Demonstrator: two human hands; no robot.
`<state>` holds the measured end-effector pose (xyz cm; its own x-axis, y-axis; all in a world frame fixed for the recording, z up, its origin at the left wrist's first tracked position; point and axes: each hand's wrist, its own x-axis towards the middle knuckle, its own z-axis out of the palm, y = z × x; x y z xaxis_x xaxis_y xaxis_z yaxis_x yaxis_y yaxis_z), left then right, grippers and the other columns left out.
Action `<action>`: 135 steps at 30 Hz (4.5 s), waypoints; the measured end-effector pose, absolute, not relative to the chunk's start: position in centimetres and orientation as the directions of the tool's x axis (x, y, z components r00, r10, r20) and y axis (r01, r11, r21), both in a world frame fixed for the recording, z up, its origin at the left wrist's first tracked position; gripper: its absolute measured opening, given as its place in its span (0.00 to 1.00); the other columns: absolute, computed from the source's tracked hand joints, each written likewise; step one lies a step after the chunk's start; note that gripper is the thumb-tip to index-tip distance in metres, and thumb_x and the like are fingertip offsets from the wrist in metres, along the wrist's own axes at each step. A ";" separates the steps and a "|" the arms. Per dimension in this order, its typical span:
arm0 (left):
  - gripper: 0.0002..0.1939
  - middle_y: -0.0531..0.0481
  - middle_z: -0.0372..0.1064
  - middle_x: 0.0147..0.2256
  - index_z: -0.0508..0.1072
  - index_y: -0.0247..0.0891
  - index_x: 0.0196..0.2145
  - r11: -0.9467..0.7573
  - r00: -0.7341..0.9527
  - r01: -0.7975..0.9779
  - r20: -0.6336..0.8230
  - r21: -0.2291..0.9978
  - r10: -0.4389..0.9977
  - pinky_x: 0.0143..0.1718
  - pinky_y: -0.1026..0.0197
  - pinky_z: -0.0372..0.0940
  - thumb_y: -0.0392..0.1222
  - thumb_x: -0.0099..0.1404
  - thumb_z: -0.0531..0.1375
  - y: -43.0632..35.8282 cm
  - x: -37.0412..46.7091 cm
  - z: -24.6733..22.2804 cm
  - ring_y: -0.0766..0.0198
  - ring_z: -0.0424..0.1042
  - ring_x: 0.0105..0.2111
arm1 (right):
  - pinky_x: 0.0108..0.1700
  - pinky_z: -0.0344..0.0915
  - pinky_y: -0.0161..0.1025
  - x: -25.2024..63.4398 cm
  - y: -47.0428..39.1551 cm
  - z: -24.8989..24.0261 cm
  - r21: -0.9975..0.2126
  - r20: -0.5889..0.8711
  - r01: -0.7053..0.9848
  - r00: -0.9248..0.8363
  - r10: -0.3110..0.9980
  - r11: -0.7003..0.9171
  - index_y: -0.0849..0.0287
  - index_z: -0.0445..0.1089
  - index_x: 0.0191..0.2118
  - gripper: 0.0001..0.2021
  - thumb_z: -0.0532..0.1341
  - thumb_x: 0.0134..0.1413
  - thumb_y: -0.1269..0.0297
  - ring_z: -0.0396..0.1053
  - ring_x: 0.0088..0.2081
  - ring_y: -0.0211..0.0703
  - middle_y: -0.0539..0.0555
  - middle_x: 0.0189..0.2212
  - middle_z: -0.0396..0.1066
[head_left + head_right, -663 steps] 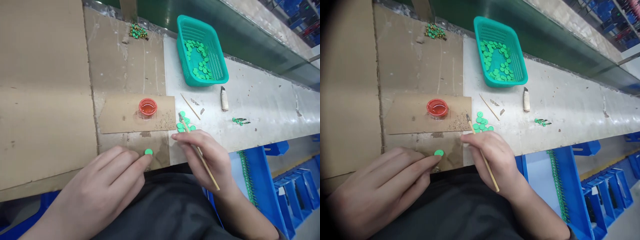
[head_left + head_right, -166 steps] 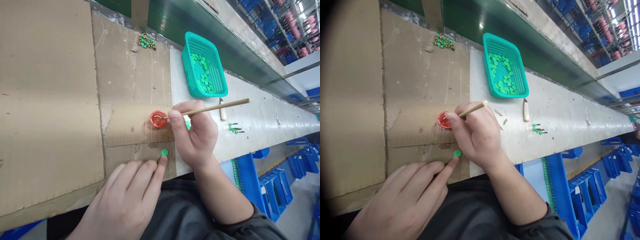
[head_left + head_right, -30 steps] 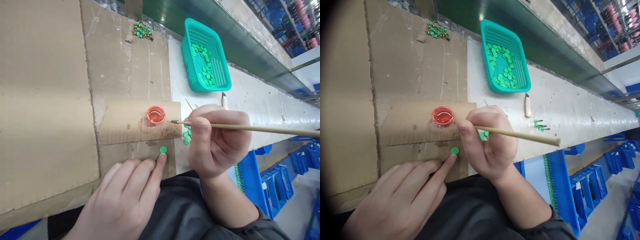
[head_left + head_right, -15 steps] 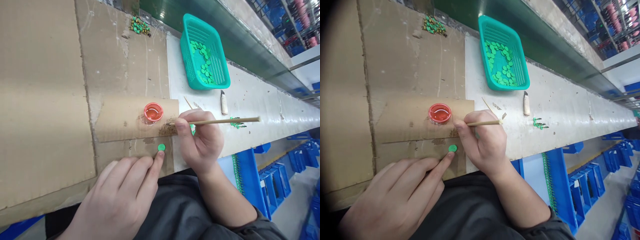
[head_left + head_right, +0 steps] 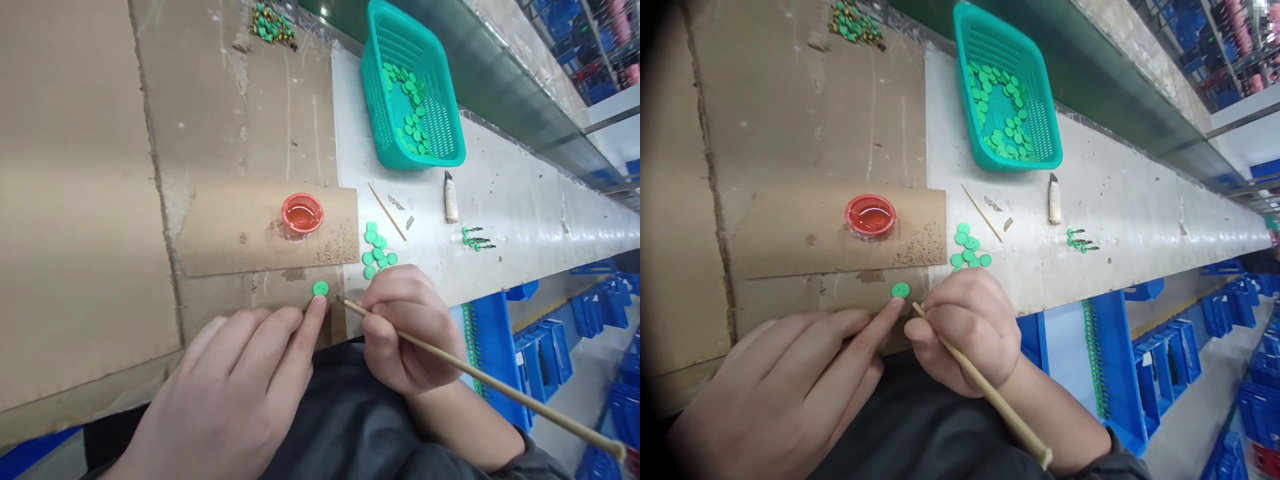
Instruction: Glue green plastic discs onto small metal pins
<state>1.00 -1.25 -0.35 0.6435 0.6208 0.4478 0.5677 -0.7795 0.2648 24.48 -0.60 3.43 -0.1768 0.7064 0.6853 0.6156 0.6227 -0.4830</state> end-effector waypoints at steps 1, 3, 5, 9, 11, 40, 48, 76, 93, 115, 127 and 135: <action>0.25 0.42 0.78 0.48 0.73 0.24 0.73 -0.777 0.644 0.566 0.441 0.275 0.625 0.46 0.43 0.64 0.31 0.84 0.59 -1.3 1.0 -0.5 0.48 0.71 0.46 | 0.38 0.80 0.45 24.5 -0.8 3.4 -0.482 0.679 0.620 -0.183 0.711 0.620 0.56 0.75 0.48 0.06 0.63 0.83 0.71 0.79 0.34 0.43 0.53 0.35 0.81; 0.26 0.42 0.79 0.48 0.72 0.25 0.75 -0.772 0.643 0.567 0.432 0.287 0.633 0.46 0.43 0.64 0.31 0.84 0.60 -1.3 1.0 -0.6 0.48 0.71 0.46 | 0.39 0.80 0.45 24.6 -1.0 3.2 -0.491 0.667 0.621 -0.182 0.722 0.610 0.56 0.75 0.47 0.06 0.63 0.83 0.71 0.79 0.35 0.44 0.53 0.35 0.81; 0.27 0.43 0.79 0.49 0.72 0.26 0.76 -0.769 0.643 0.571 0.427 0.287 0.636 0.47 0.42 0.65 0.31 0.83 0.61 -1.4 1.0 -0.7 0.48 0.71 0.45 | 0.40 0.81 0.45 24.7 -0.9 3.1 -0.505 0.650 0.615 -0.191 0.736 0.606 0.57 0.75 0.48 0.05 0.64 0.82 0.71 0.79 0.35 0.45 0.54 0.35 0.81; 0.27 0.43 0.80 0.50 0.72 0.27 0.75 -0.767 0.646 0.578 0.419 0.278 0.638 0.47 0.42 0.65 0.32 0.83 0.61 -1.5 0.8 -0.8 0.48 0.72 0.45 | 0.40 0.81 0.45 24.8 -0.6 3.0 -0.511 0.650 0.603 -0.196 0.734 0.613 0.58 0.76 0.48 0.03 0.65 0.80 0.72 0.81 0.35 0.44 0.54 0.36 0.81; 0.26 0.42 0.80 0.50 0.73 0.27 0.75 -0.769 0.647 0.579 0.421 0.271 0.636 0.47 0.42 0.65 0.32 0.83 0.60 -1.6 0.7 -0.8 0.48 0.72 0.45 | 0.40 0.82 0.45 24.7 -0.6 2.9 -0.507 0.656 0.600 -0.197 0.728 0.619 0.59 0.76 0.48 0.03 0.65 0.80 0.72 0.80 0.35 0.43 0.54 0.36 0.81; 0.26 0.43 0.79 0.47 0.73 0.31 0.75 -0.742 0.622 0.601 0.410 0.297 0.668 0.47 0.45 0.68 0.33 0.83 0.60 -1.5 0.9 -0.3 0.50 0.73 0.43 | 0.37 0.81 0.43 24.3 -0.9 2.6 -0.710 0.643 0.503 0.176 0.746 0.493 0.55 0.82 0.56 0.07 0.65 0.84 0.70 0.79 0.32 0.41 0.49 0.34 0.78; 0.16 0.44 0.78 0.48 0.77 0.34 0.64 -0.759 0.643 0.569 0.406 0.315 0.650 0.51 0.48 0.70 0.31 0.84 0.59 -0.8 0.5 1.7 0.53 0.75 0.45 | 0.54 0.84 0.51 26.2 -0.9 3.2 -0.627 0.473 0.561 -0.278 0.836 0.541 0.53 0.76 0.55 0.13 0.66 0.76 0.79 0.87 0.47 0.46 0.54 0.47 0.89; 0.04 0.52 0.84 0.42 0.89 0.49 0.46 -0.325 0.326 0.382 0.203 0.865 0.923 0.39 0.67 0.83 0.44 0.79 0.71 1.9 1.9 4.3 0.65 0.84 0.37 | 0.51 0.90 0.43 27.4 -2.4 3.8 -0.817 0.517 0.335 0.067 0.853 0.469 0.51 0.76 0.58 0.09 0.65 0.83 0.72 0.92 0.53 0.45 0.51 0.48 0.87; 0.06 0.58 0.84 0.45 0.85 0.50 0.49 -0.442 0.424 0.567 0.214 0.695 0.880 0.46 0.54 0.85 0.43 0.85 0.66 1.8 2.7 4.7 0.66 0.84 0.43 | 0.49 0.85 0.42 28.0 -2.4 2.0 -0.774 0.537 0.429 0.056 0.842 0.466 0.53 0.76 0.53 0.02 0.67 0.84 0.68 0.85 0.45 0.42 0.50 0.44 0.84; 0.18 0.52 0.89 0.45 0.84 0.47 0.57 -0.533 0.353 0.553 0.399 0.641 0.846 0.38 0.63 0.81 0.45 0.71 0.78 1.1 2.7 2.2 0.62 0.88 0.37 | 0.58 0.85 0.39 28.9 -2.2 2.7 -0.728 0.576 0.450 -0.006 0.817 0.517 0.57 0.80 0.51 0.03 0.68 0.82 0.71 0.89 0.52 0.42 0.53 0.51 0.90; 0.21 0.50 0.89 0.41 0.81 0.42 0.49 -0.390 0.190 0.529 0.343 0.753 0.920 0.37 0.63 0.86 0.44 0.63 0.82 0.6 3.4 2.5 0.58 0.90 0.36 | 0.63 0.82 0.42 26.7 -0.1 1.3 -0.777 0.472 0.377 -0.182 0.863 0.505 0.56 0.79 0.56 0.09 0.60 0.88 0.64 0.87 0.55 0.46 0.56 0.53 0.88; 0.16 0.49 0.89 0.40 0.84 0.42 0.45 -0.384 0.195 0.548 0.334 0.743 0.922 0.35 0.64 0.87 0.46 0.64 0.82 0.7 3.6 2.6 0.59 0.89 0.34 | 0.69 0.79 0.42 26.6 0.1 1.1 -0.789 0.452 0.330 -0.258 0.854 0.518 0.56 0.78 0.61 0.12 0.57 0.89 0.64 0.85 0.63 0.47 0.58 0.59 0.87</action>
